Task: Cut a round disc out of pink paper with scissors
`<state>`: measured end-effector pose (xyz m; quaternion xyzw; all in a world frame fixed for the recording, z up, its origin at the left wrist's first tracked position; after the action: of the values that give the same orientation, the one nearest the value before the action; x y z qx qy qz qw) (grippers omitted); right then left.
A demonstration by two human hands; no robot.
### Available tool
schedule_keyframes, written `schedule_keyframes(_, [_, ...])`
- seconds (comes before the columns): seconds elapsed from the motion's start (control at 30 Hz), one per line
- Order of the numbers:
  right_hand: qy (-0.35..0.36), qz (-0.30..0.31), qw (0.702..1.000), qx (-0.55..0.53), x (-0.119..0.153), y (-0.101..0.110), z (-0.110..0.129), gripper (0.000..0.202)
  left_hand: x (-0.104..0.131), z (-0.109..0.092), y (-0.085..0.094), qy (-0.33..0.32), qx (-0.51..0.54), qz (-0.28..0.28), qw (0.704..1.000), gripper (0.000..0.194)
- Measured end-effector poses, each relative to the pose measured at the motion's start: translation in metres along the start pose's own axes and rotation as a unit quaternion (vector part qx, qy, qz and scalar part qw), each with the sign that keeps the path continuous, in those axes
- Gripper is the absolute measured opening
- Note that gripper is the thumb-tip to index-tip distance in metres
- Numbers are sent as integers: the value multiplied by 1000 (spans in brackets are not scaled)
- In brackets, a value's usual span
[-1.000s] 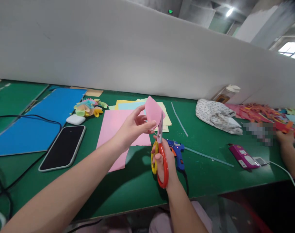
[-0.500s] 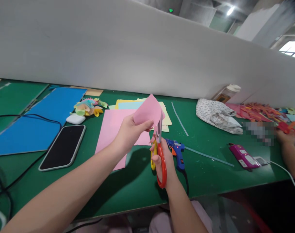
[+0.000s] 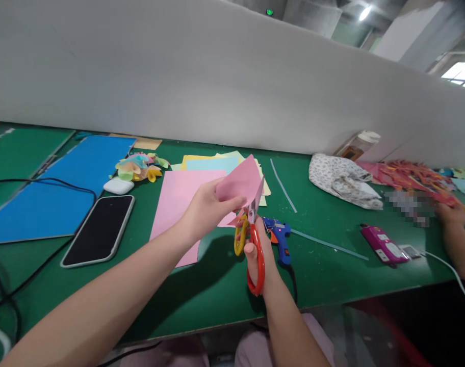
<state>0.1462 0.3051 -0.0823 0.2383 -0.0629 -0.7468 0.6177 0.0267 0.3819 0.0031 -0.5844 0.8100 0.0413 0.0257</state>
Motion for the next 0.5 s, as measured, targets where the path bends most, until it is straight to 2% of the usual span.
schedule_keyframes(0.13, [-3,5,1000,-6,1,-1,1,99,-1,1,1,0,18,4,1000,12])
schedule_keyframes(0.37, [3,2,1000,-22,-1,0,1,90,0,4,-1,19,35,10,999,10])
schedule_keyframes(0.5, [2,-3,1000,-28,-2,0,0,91,1,5,-3,35,42,17,998,13])
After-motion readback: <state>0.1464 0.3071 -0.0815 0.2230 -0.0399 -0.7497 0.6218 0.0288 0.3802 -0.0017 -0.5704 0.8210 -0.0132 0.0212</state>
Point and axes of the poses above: each hand's wrist, its own x-axis away from the middle knuckle, its own y-axis out of the back of the hand, z = x × y, the point moved 8 cm from there along -x, towards the middle knuckle, and after that the axes turned 11 degrees about x, right-handed, at the moved point
